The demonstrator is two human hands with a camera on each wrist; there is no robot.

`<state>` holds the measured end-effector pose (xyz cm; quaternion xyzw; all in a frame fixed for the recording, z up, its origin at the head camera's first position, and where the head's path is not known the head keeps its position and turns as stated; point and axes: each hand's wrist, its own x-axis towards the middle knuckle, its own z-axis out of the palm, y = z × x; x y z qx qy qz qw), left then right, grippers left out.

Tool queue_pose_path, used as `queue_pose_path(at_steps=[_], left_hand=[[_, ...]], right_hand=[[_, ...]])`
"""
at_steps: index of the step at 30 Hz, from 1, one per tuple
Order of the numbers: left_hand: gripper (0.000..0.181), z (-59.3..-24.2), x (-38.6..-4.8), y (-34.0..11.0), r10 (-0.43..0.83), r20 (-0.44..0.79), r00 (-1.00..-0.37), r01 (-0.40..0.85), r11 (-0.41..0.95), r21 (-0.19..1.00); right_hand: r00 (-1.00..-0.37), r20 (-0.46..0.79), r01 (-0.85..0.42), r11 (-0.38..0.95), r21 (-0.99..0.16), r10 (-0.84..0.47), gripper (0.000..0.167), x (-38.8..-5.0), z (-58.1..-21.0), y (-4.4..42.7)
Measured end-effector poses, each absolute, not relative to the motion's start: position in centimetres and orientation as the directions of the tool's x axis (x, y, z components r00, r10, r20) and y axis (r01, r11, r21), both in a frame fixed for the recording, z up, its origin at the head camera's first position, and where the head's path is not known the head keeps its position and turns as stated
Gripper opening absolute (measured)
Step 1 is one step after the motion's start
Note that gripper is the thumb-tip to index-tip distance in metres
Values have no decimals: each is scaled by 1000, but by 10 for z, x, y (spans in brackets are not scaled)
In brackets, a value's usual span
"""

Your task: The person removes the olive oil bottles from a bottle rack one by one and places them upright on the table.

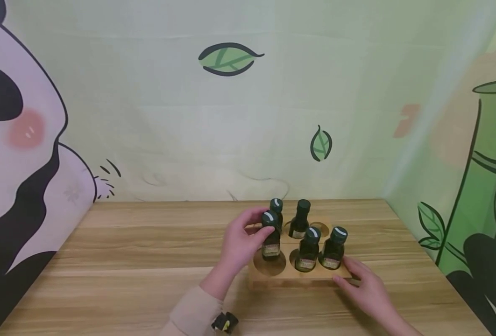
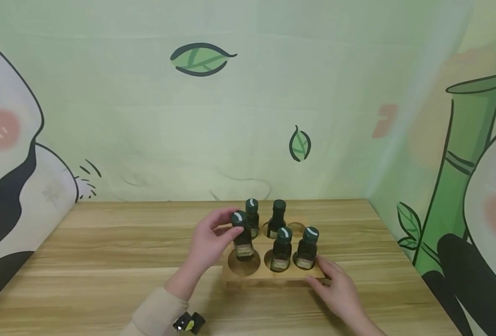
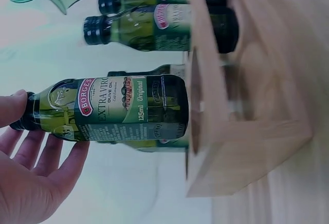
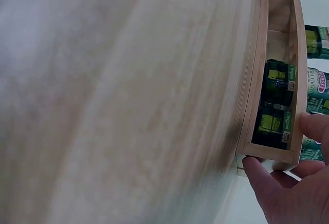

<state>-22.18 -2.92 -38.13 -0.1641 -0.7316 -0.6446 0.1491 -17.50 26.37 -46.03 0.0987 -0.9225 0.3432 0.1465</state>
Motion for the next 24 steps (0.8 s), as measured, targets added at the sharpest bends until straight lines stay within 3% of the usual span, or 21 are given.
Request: queue_pose_path(at_steps=[13,24], left_hand=[[37,-371,-232,-58,-6,517,-856,510,149,847],[39,-373,-245,-80,-65,468,-881,445,223,868]], right_hand=[[-950,304,-251,746,-617,-68,53,-175,-459,263],[-951,301,-247,748,-616,-67,54,-175,-459,263]])
